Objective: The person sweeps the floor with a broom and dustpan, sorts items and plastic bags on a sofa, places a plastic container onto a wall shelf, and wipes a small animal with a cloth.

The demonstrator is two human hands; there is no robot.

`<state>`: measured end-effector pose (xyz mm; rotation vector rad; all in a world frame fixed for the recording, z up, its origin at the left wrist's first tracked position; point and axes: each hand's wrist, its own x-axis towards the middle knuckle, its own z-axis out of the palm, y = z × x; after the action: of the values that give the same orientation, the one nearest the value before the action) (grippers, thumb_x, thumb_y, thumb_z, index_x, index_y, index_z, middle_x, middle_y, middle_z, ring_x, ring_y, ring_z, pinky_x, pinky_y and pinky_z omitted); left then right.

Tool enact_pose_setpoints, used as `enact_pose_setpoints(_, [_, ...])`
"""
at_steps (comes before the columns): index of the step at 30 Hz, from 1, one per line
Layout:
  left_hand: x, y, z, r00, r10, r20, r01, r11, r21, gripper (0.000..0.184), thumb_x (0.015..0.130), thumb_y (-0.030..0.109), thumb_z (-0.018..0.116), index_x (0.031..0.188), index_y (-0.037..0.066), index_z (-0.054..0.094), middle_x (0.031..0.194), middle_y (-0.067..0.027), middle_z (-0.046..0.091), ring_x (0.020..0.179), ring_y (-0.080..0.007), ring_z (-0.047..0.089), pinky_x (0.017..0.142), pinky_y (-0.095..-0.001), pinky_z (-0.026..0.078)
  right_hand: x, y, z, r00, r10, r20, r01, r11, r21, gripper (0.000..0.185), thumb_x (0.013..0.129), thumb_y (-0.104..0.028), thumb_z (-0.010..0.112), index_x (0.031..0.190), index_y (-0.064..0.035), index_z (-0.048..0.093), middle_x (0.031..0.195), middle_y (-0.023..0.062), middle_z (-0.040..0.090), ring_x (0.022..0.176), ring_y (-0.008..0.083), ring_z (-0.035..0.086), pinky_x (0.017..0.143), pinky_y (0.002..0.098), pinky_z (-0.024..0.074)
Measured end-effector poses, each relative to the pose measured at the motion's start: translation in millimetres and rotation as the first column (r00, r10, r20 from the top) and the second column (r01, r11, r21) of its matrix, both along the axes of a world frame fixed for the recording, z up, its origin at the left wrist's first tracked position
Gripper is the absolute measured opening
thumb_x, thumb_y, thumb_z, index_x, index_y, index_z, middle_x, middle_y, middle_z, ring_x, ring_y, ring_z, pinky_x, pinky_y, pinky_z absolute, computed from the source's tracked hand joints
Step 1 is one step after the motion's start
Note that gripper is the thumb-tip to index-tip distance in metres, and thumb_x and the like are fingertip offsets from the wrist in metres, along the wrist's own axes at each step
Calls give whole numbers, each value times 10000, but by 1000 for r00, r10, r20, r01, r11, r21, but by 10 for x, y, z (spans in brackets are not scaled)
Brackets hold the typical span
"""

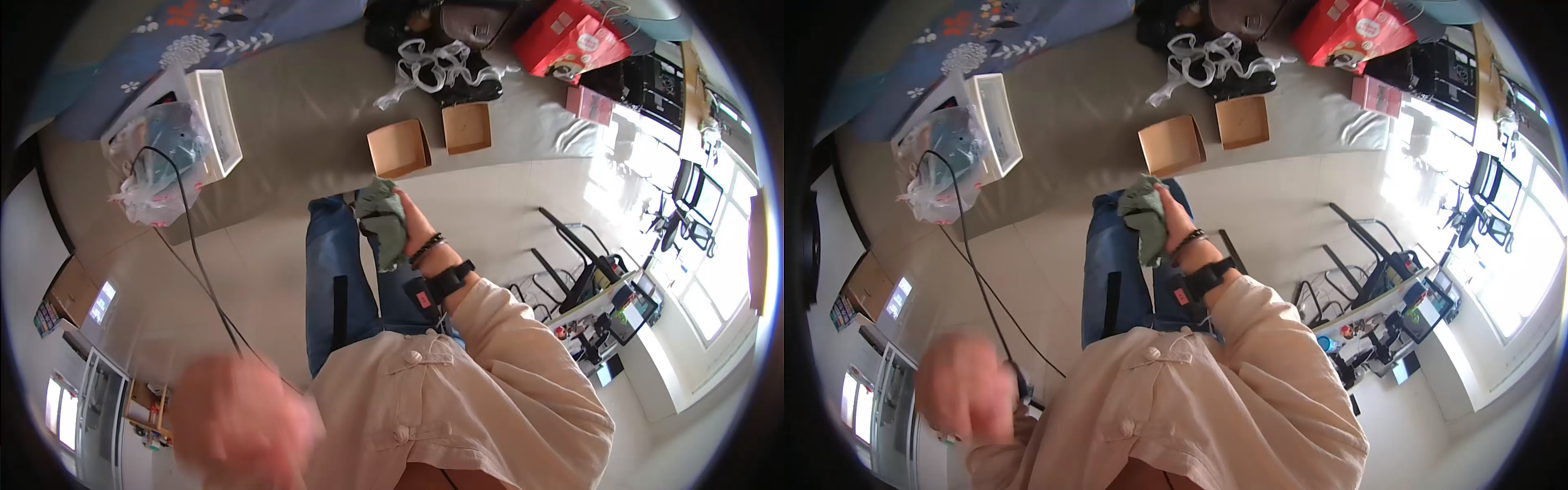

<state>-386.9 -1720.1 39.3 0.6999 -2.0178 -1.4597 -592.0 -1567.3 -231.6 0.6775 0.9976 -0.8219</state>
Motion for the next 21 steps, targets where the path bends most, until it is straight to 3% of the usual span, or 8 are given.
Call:
enact_pose_setpoints(1, [52, 161, -275, 940, 224, 257, -237, 971, 20, 334, 613, 9, 598, 943, 6, 547, 790, -67, 570, 605, -146, 526, 530, -213, 419, 107, -46, -30, 1000, 0, 1, 0, 998, 70, 357, 794, -393, 471, 941, -74, 533, 853, 56, 581, 725, 177, 568, 625, 300, 463])
enact_pose_setpoints(2, [-59, 183, -635, 866, 391, 313, -476, 837, 270, 315, 654, -23, 578, 967, -10, 540, 794, -82, 574, 636, -142, 537, 593, -228, 429, 203, -74, -63, 1000, 11, 14, -12, 994, 105, 359, 793, -395, 470, 946, -75, 530, 849, 58, 579, 723, 177, 568, 618, 301, 462])
enact_pose_setpoints(5, [163, 386, -1463, 747, 384, 542, -514, 851, 105, 294, 740, 3, 551, 1031, -2, 516, 937, -95, 553, 769, -128, 527, 700, -237, 427, 429, -259, -56, 998, 56, -3, -55, 995, 78, 379, 797, -414, 451, 965, -82, 521, 855, 66, 578, 721, 177, 567, 607, 302, 465])
enact_pose_setpoints(9, [383, 144, -1493, 693, 556, 460, -515, 827, -224, 330, 723, 31, 564, 1046, 6, 502, 1024, -109, 507, 800, -166, 525, 705, -265, 431, 451, -615, 293, 946, -134, 295, 190, 967, -171, 416, 813, -431, 405, 1040, -94, 491, 933, 70, 572, 761, 178, 568, 623, 308, 474])
enact_pose_setpoints(11, [691, -219, -1340, 618, 682, 392, -600, 731, -325, 371, 736, 56, 554, 1091, 6, 460, 1083, -127, 466, 877, -191, 499, 746, -290, 427, 308, -729, 418, 973, -69, 222, 127, 957, -260, 448, 806, -416, 418, 1109, -88, 446, 994, 80, 550, 815, 198, 556, 659, 314, 469])
enact_pose_setpoints(15, [1279, -1214, -954, 502, 861, 80, -862, 506, -28, 408, 755, 92, 571, 1129, 9, 432, 1077, -81, 475, 884, -154, 484, 792, -283, 400, 73, -1546, 1178, 972, -112, -206, -24, 828, -561, 453, 771, -290, 472, 1147, -47, 400, 1052, 114, 516, 909, 232, 529, 731, 345, 458])
enact_pose_setpoints(19, [1453, -2337, -762, 477, 879, 19, -599, 341, -725, 475, 738, 171, 610, 1144, 15, 419, 1153, -138, 446, 1033, -244, 453, 860, -338, 361, -96, -2562, 1794, 801, -346, -488, -179, 640, -747, 330, 766, -114, 486, 1082, -32, 438, 967, 93, 542, 803, 194, 563, 645, 292, 488])
enact_pose_setpoints(21, [1490, -2864, -805, 502, 864, 43, -389, 271, -881, 587, 743, 324, 586, 1194, 22, 361, 1214, -168, 386, 1131, -269, 368, 913, -412, 296, -48, -3101, 1988, 600, -523, -605, -306, 550, -778, 279, 789, -105, 504, 1056, -42, 451, 918, 50, 536, 739, 140, 536, 616, 258, 464])
